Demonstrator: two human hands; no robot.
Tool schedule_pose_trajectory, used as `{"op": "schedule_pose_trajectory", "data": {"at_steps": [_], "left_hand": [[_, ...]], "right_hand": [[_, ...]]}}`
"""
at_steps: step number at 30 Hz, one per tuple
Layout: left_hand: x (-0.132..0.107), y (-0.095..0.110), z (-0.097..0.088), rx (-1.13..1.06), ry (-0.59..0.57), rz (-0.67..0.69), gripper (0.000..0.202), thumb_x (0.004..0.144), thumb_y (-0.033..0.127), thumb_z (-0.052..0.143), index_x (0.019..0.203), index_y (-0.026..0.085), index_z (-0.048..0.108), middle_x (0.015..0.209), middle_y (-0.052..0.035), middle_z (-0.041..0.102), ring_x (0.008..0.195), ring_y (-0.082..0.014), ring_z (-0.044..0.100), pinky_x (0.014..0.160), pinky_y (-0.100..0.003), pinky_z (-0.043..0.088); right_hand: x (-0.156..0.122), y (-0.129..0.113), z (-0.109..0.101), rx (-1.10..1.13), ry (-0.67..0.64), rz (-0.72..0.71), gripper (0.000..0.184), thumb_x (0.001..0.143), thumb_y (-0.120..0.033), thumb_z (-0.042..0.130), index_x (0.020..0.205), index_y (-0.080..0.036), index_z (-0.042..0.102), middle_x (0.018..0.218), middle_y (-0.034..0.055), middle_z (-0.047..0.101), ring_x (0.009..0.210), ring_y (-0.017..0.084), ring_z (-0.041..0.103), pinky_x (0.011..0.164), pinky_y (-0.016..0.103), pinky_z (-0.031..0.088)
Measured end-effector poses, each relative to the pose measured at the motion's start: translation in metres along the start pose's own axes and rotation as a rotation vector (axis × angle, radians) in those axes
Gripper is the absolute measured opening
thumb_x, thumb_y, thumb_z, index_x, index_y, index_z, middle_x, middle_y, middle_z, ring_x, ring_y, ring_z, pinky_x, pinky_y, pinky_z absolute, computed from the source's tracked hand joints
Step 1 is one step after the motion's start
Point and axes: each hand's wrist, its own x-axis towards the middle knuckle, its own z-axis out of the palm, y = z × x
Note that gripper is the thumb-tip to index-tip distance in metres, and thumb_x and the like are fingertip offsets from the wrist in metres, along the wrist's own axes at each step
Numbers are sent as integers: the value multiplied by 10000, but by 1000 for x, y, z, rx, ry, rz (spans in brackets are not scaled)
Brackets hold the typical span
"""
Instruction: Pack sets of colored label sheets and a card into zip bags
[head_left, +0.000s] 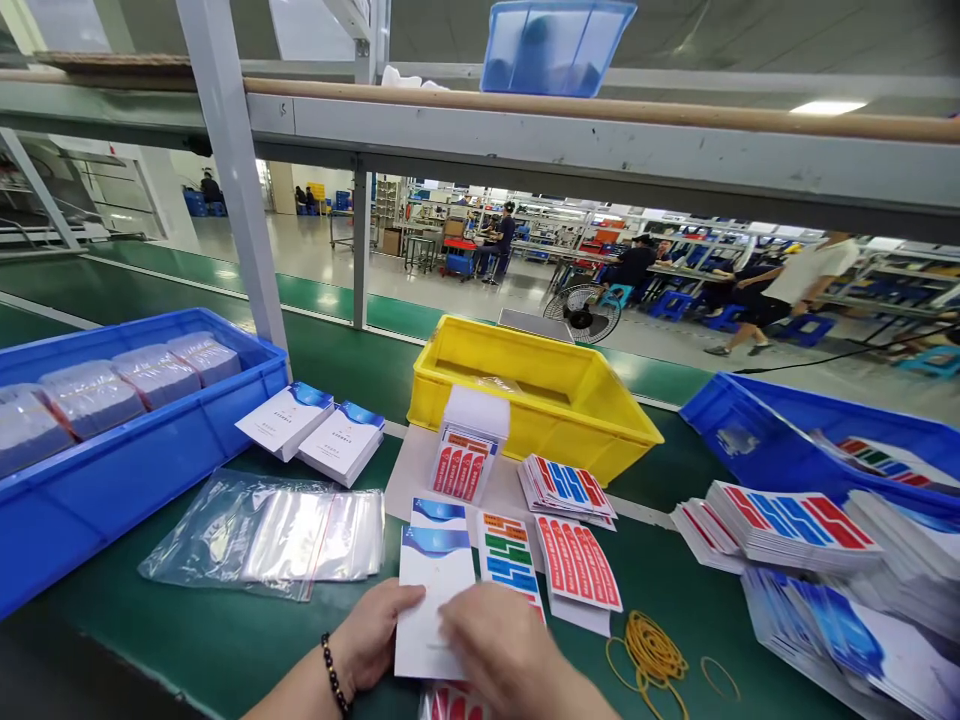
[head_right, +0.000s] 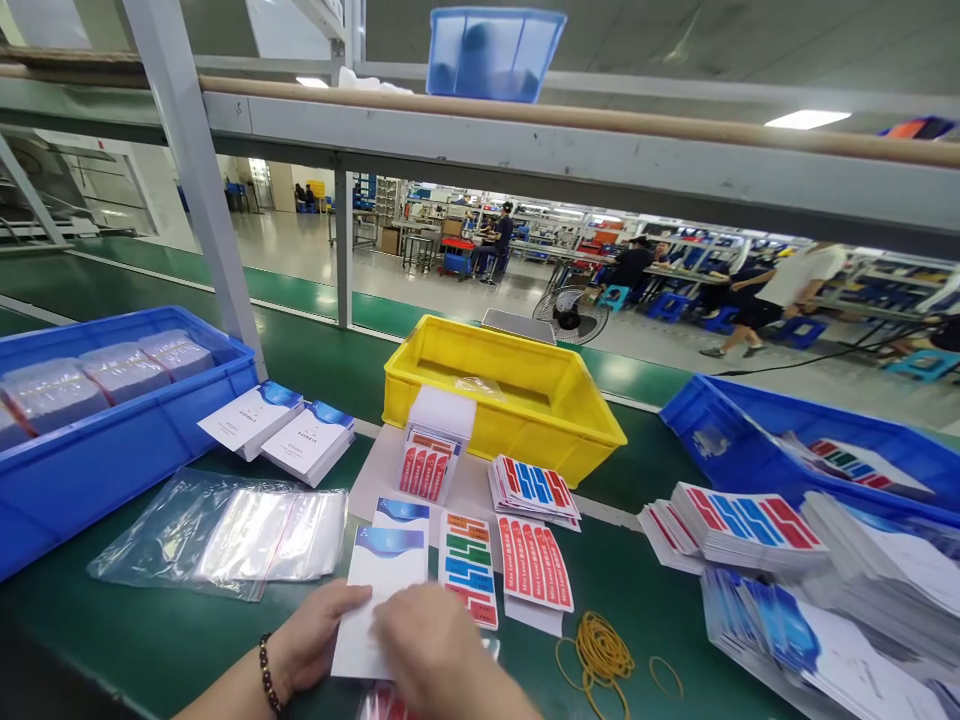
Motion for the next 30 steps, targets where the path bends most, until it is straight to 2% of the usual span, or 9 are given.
{"op": "schedule_pose_trajectory", "data": {"at_steps": [2, 4, 7, 10, 15, 20, 25, 27, 30], "left_hand": [[-3, 0, 1, 14, -25, -41, 291, 641, 261, 679, 845, 53, 668, 746, -132, 701, 675, -220, 647, 659, -301, 470], [-6, 0, 1, 39, -86, -77, 350, 629, 265, 705, 904, 52, 667, 816, -148, 702, 741, -234, 653, 705, -314, 470], [-9, 1, -1, 88, -209, -105, 422, 614, 271, 729, 968, 52, 658, 906, -167, 690, 815, -244, 649, 755, -314, 462], [-11, 1, -3, 134, -309, -128, 428, 617, 276, 730, 971, 45, 661, 922, -172, 687, 790, -225, 656, 738, -284, 468], [-10, -2, -3, 124, -283, -130, 407, 665, 373, 688, 918, 54, 685, 870, -158, 702, 732, -201, 662, 728, -268, 473], [-10, -1, 1, 148, -253, -132, 421, 624, 386, 719, 888, 59, 695, 865, -157, 703, 725, -197, 663, 723, -260, 473], [-10, -2, 1, 129, -222, -118, 428, 596, 371, 741, 891, 65, 691, 895, -166, 697, 770, -218, 661, 754, -288, 466], [-9, -3, 1, 110, -193, -122, 420, 599, 361, 742, 886, 59, 688, 875, -167, 701, 765, -223, 662, 759, -298, 466], [-7, -4, 1, 84, -153, -145, 408, 631, 380, 717, 856, 41, 685, 859, -178, 701, 751, -235, 663, 767, -322, 468]], "right_hand": [[0, 29, -11, -61, -119, 301, 226, 863, -163, 363, 856, -157, 589, 759, 67, 643, 693, 171, 590, 624, 265, 433], [5, 62, -21, -181, -410, 637, 235, 868, -161, 371, 866, -167, 607, 855, 72, 642, 797, 180, 590, 691, 265, 427], [13, 98, -24, -212, -564, 715, 204, 796, -98, 455, 844, -164, 642, 891, 82, 643, 829, 190, 596, 697, 251, 417], [17, 114, -13, -225, -659, 726, 189, 694, -56, 558, 836, -134, 656, 918, 108, 640, 845, 210, 598, 704, 257, 415], [16, 123, -2, -236, -742, 754, 167, 692, -118, 624, 859, -117, 623, 933, 78, 628, 842, 198, 580, 733, 317, 429], [15, 122, -4, -189, -657, 766, 179, 649, -72, 609, 820, -120, 620, 881, 117, 638, 854, 248, 576, 711, 313, 414], [7, 117, -28, -54, -480, 761, 180, 790, -119, 436, 846, -187, 593, 864, 51, 639, 794, 185, 590, 684, 268, 433], [1, 114, -45, 4, -302, 785, 215, 846, -191, 372, 933, -193, 568, 947, 57, 625, 862, 187, 580, 737, 287, 448], [-6, 100, -63, 313, 155, 910, 271, 844, -379, 426, 973, -180, 557, 941, 80, 627, 840, 212, 596, 720, 319, 483]]}}
